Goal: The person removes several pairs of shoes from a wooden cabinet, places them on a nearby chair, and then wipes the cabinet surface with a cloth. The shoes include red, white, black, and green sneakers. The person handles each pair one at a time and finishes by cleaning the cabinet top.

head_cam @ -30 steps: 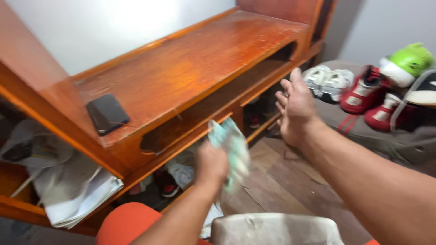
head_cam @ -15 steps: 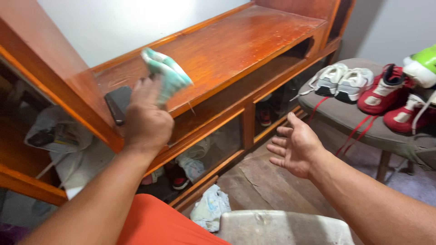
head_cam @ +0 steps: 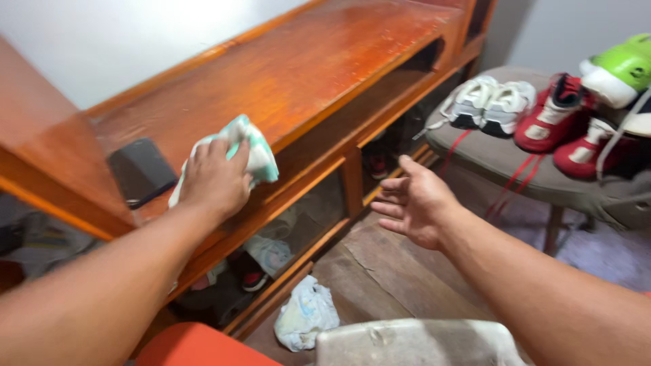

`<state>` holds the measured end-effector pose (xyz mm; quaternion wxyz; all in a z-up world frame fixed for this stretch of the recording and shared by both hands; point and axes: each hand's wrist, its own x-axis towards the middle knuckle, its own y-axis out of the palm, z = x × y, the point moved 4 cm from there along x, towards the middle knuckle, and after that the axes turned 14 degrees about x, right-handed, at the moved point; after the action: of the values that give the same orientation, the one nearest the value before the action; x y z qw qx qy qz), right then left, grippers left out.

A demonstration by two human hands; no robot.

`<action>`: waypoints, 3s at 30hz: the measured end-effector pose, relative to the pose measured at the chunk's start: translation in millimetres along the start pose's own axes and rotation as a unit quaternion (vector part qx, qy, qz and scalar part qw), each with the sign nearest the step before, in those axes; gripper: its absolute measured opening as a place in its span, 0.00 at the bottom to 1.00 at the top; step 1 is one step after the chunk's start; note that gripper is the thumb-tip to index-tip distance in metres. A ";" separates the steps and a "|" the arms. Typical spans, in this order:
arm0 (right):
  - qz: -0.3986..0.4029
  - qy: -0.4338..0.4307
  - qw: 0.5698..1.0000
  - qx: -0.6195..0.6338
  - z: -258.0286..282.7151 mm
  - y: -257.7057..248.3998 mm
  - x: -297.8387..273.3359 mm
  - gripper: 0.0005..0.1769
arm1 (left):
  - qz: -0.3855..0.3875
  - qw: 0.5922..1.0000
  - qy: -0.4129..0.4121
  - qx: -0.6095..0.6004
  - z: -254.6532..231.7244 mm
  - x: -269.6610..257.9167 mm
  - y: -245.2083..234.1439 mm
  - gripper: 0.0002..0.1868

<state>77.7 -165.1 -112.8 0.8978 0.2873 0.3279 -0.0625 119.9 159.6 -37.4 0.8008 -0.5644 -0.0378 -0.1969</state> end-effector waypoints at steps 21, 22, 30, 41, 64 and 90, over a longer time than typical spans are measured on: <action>0.139 -0.497 0.534 -0.670 -55.8 212.7 96.6 0.36 | 0.036 0.982 -0.015 -0.184 64.6 -23.3 11.2 0.37; 0.097 -0.489 0.552 -0.668 -38.8 199.6 102.3 0.34 | 0.064 0.986 0.025 -0.150 58.0 -27.2 13.3 0.45; 0.108 -0.564 0.514 -0.638 36.1 159.3 91.0 0.38 | 0.195 0.980 0.019 0.031 30.2 -31.5 -15.9 0.55; -0.034 -0.562 0.628 -0.537 82.2 145.2 171.5 0.38 | 0.178 0.984 0.022 0.012 24.0 -39.5 -4.7 0.53; 0.108 -0.680 0.502 -0.523 57.5 98.8 151.1 0.32 | 0.136 0.989 0.035 0.035 17.2 -26.2 -6.8 0.57; 0.082 -0.651 0.581 -0.482 -1.9 72.4 133.3 0.41 | 0.140 0.989 0.025 0.042 25.3 -29.2 -8.3 0.57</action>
<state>202.0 -93.9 -162.9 0.8784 -0.2799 -0.3873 0.0082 94.1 188.5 -29.2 0.8440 -0.5252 0.0532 -0.0948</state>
